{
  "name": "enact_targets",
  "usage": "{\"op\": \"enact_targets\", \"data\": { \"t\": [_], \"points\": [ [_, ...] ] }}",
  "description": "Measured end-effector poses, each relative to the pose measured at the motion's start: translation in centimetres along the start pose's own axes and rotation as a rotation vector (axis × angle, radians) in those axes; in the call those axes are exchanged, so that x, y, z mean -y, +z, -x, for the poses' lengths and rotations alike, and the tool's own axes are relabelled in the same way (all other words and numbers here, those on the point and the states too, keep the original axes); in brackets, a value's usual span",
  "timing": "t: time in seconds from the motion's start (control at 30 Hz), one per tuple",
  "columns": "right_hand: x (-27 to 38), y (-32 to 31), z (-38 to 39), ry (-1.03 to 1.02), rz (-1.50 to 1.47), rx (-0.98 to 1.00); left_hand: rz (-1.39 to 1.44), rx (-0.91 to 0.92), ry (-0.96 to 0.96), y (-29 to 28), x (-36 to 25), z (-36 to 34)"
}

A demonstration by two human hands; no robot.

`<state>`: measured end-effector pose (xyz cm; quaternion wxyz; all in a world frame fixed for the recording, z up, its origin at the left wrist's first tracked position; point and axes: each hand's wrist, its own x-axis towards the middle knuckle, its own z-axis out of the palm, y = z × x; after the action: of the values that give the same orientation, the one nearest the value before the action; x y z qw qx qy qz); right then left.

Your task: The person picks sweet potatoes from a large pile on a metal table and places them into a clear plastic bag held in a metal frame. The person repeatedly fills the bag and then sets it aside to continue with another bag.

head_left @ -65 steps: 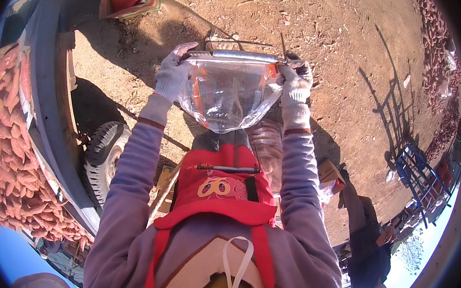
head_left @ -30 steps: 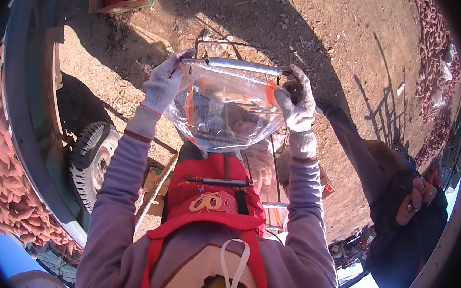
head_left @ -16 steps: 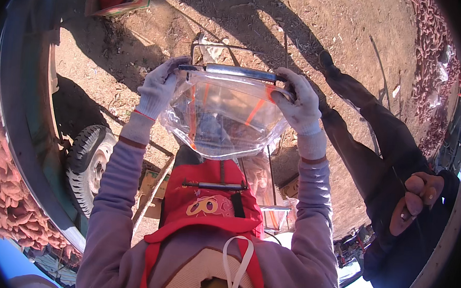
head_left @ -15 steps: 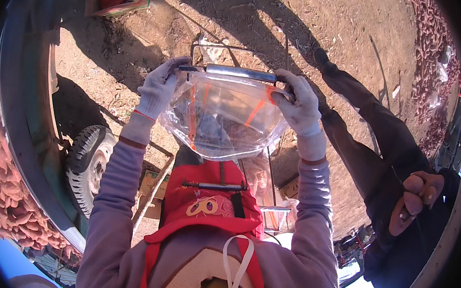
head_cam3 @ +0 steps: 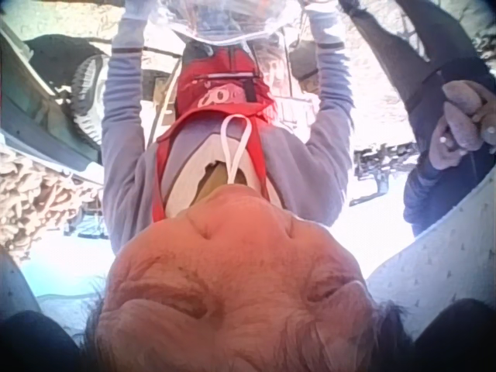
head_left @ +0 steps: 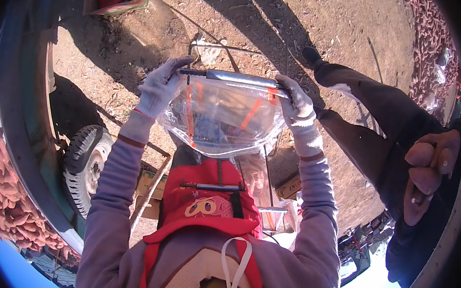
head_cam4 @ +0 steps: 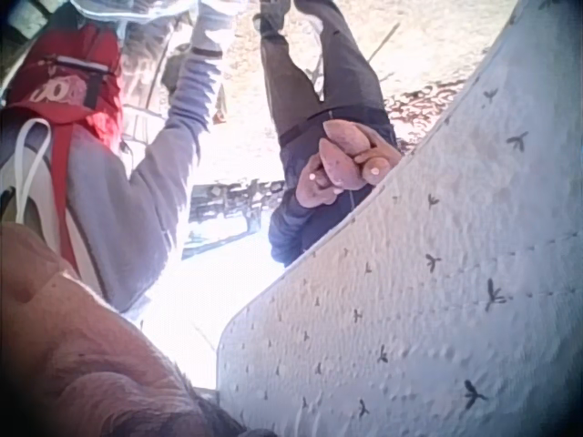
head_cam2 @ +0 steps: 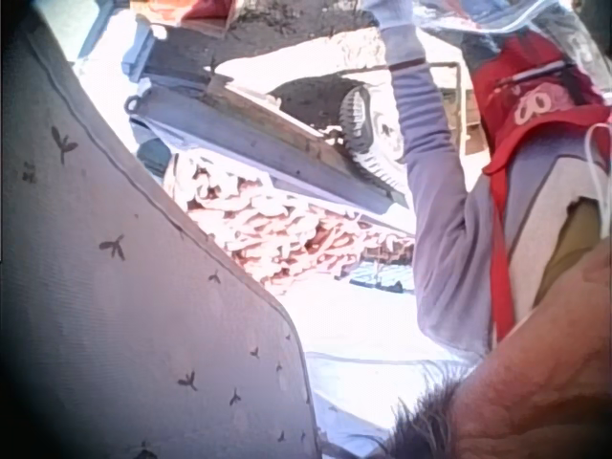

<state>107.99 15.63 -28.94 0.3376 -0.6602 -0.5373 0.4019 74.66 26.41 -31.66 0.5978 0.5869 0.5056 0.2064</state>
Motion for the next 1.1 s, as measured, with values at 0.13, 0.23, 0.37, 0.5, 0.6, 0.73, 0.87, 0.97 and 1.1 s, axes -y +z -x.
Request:
{"op": "enact_targets", "data": {
  "t": [0.13, 0.23, 0.37, 0.5, 0.6, 0.73, 0.87, 0.97, 1.1],
  "points": [
    [-0.7, 0.5, 0.4, -0.139, 0.019, -0.094, 0.225, -0.004, -0.025, 0.4, 0.1, 0.0],
    [-0.2, 1.0, 0.5, -0.148, 0.14, -0.183, 0.258, 0.045, -0.216, 0.5, 0.1, 0.3],
    [0.6, 2.0, 0.5, -0.145, 0.209, -0.29, 0.323, 0.003, -0.241, 0.5, 0.2, 0.5],
    [1.0, 2.1, 0.9, 0.027, 0.086, -0.237, 0.304, -0.005, -0.276, 0.3, 0.6, 1.0],
    [1.2, 2.4, 1.8, 0.165, 0.045, -0.248, 0.28, 0.018, -0.156, 0.2, 1.1, 1.3],
    [1.9, 3.6, 2.9, 0.358, -0.414, -0.378, 0.296, -0.016, -0.313, 0.2, 1.1, 1.8],
    [2.9, 4.1, 3.4, 0.694, -0.669, -0.493, 0.277, -0.06, -0.315, 0.3, 0.3, 1.8],
    [2.8, 4.4, 3.2, 0.596, -0.708, -0.468, 0.273, -0.085, -0.356, 0.9, 0.0, 1.8],
    [0.7, 5.4, 2.3, 0.471, -0.658, -0.576, 0.243, -0.161, -0.309, 2.3, 1.2, 1.5]
  ]
}}
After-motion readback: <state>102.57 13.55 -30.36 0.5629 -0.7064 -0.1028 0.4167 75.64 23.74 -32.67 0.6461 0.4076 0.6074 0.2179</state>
